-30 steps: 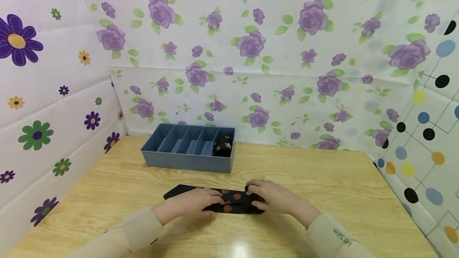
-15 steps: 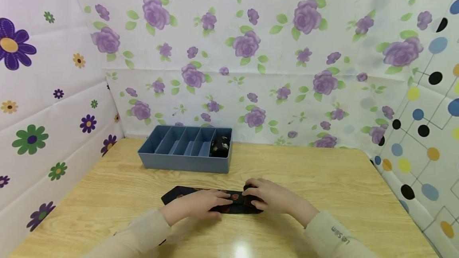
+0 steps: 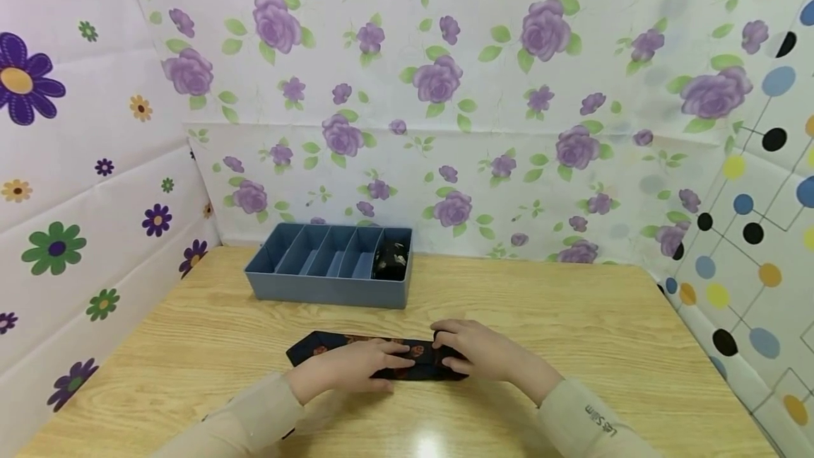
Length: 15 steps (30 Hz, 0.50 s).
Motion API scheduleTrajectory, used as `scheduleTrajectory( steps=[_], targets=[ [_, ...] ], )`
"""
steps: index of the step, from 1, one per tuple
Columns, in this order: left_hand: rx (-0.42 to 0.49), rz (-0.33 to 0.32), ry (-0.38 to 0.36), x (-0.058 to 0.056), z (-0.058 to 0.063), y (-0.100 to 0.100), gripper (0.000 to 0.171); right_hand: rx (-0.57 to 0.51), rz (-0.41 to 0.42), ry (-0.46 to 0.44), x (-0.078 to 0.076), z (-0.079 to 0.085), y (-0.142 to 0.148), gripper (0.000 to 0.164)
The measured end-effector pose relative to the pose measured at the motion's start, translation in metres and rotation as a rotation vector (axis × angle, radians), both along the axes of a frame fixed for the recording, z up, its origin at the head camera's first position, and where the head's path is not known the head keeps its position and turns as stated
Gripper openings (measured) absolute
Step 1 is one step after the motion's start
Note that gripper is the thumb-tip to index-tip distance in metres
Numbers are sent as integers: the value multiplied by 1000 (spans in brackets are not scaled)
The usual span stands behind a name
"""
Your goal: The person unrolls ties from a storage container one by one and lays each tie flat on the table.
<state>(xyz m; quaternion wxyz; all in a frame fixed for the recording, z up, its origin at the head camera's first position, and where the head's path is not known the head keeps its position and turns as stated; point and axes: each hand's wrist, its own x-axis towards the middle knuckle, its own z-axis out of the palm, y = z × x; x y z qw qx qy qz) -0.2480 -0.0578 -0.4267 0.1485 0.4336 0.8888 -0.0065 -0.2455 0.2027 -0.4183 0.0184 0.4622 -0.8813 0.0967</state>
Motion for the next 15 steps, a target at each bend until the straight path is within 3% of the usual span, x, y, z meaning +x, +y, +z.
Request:
scheduleTrajectory(
  steps=[9, 15],
  targets=[
    [14, 11, -15, 1, -1, -1, 52, 7, -14, -22, 1, 3, 0, 10],
    [12, 7, -6, 1, -2, -1, 52, 13, -26, -30, 1, 2, 1, 13]
  ],
)
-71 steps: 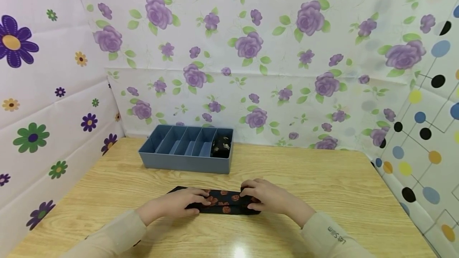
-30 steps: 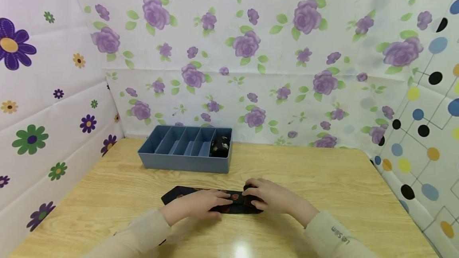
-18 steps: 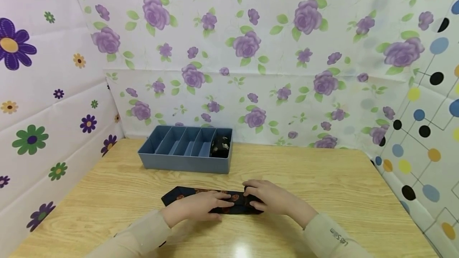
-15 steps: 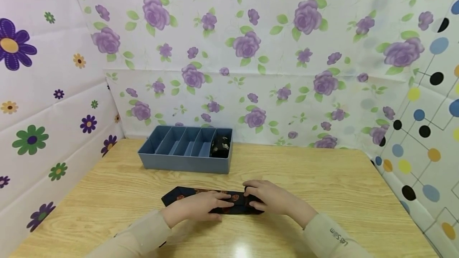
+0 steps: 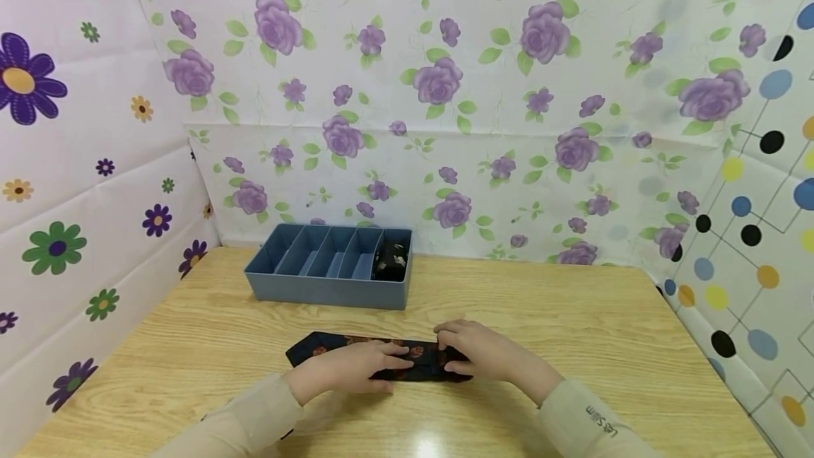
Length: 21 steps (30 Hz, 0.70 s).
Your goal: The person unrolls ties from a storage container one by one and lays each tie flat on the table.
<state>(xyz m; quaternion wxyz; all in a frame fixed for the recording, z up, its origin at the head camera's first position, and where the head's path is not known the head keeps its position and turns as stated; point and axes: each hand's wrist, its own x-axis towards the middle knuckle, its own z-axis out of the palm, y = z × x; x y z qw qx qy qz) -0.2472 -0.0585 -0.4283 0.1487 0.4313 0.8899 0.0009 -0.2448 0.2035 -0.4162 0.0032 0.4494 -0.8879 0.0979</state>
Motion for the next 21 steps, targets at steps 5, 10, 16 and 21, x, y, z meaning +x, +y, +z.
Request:
scheduleTrajectory(
  steps=[5, 10, 16, 21],
  targets=[
    [7, -7, 2, -1, 0, 0, 52, 8, 2, 6, 0, 0, 1, 15],
    [16, -6, -10, 1, 3, -1, 51, 17, 10, 19, 1, 1, 4, 23],
    [15, -2, -19, 1, 7, 1, 50, 5, 20, 42, 1, -1, 6, 21],
    [12, 1, -19, 3, 5, 1, 51, 13, 22, 49, 1, -2, 7, 19]
  ],
)
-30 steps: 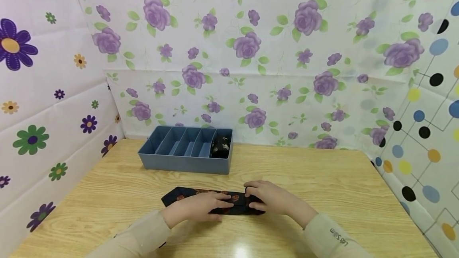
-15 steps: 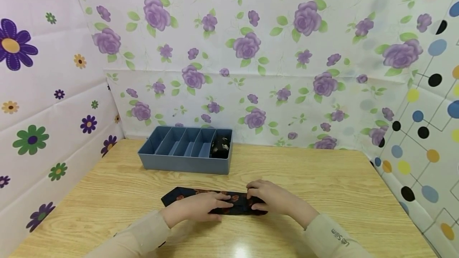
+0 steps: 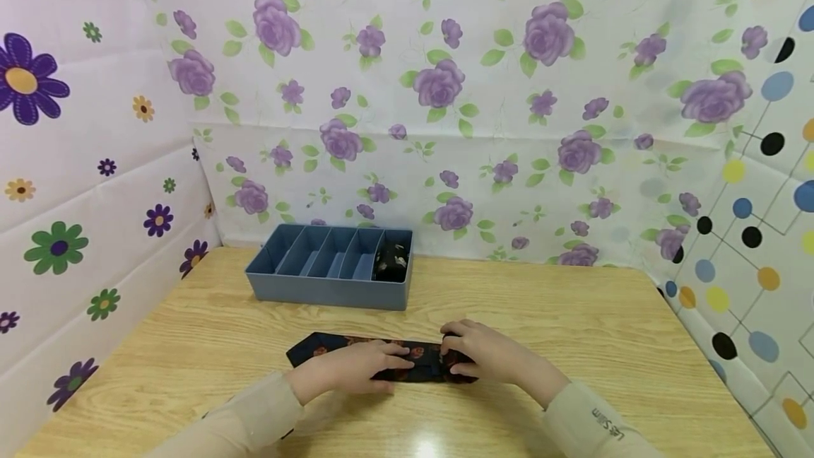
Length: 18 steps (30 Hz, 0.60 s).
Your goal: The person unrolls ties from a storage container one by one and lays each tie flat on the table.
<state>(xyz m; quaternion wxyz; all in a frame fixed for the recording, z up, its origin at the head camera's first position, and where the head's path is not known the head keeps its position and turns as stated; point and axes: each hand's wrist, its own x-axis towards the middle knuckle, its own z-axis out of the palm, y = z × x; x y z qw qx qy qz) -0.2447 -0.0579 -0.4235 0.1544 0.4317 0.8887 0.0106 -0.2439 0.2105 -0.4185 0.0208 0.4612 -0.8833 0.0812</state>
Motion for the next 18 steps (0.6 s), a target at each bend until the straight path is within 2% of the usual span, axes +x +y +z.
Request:
scheduleTrajectory(
  steps=[12, 18],
  targets=[
    [24, 6, 18, 1, -3, 0, 49, -10, 18, 37, 0, -2, 3, 18],
    [15, 1, 18, -1, -6, 0, 52, 2, 11, 26, 1, -1, 7, 26]
  ],
)
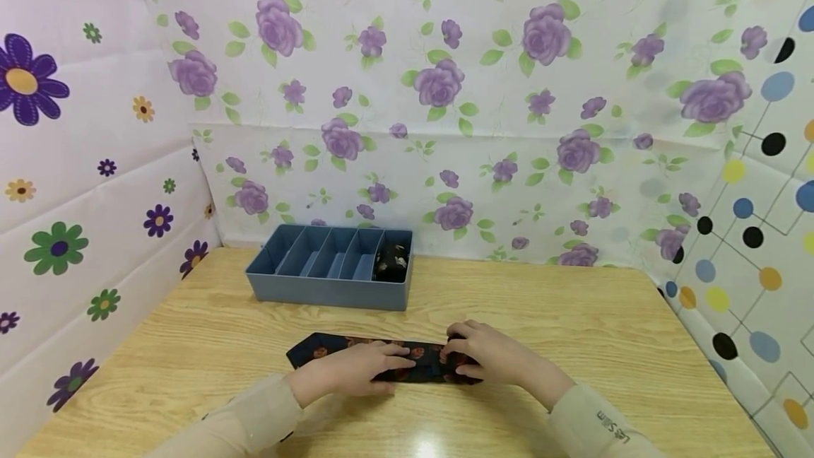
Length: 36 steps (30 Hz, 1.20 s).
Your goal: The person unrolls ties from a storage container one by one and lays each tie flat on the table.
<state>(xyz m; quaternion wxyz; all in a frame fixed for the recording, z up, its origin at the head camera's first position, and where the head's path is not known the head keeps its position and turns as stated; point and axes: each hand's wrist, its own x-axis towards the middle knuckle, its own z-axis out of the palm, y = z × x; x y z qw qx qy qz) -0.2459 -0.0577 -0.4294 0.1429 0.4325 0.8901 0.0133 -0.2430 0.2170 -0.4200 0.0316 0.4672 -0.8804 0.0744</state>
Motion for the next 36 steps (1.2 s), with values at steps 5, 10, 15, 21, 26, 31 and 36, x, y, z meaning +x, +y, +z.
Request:
scheduleTrajectory(
  steps=[5, 10, 15, 21, 26, 31, 36],
  targets=[
    [-21, -8, 20, -2, -2, 2, 54, -18, 18, 31, 0, -2, 2, 24],
    [-28, 3, 27, -1, -2, 3, 53, 1, 8, 26, 1, -2, 4, 23],
    [-21, 25, 18, 1, -3, 2, 52, 9, 11, 27, 2, -2, 5, 22],
    [-19, 37, 10, 0, -3, 1, 53, -16, 44, 78, 0, -4, 7, 24],
    [-16, 34, -9, 0, -3, 1, 54, -1, 26, 51, 0, -4, 12, 30],
    [-7, 38, -31, -1, -3, 1, 54, -4, 24, 64, -1, -6, 15, 27],
    [-6, 41, -38, -1, -1, 1, 54, 15, 20, 76, -1, -5, 17, 25]
  ],
)
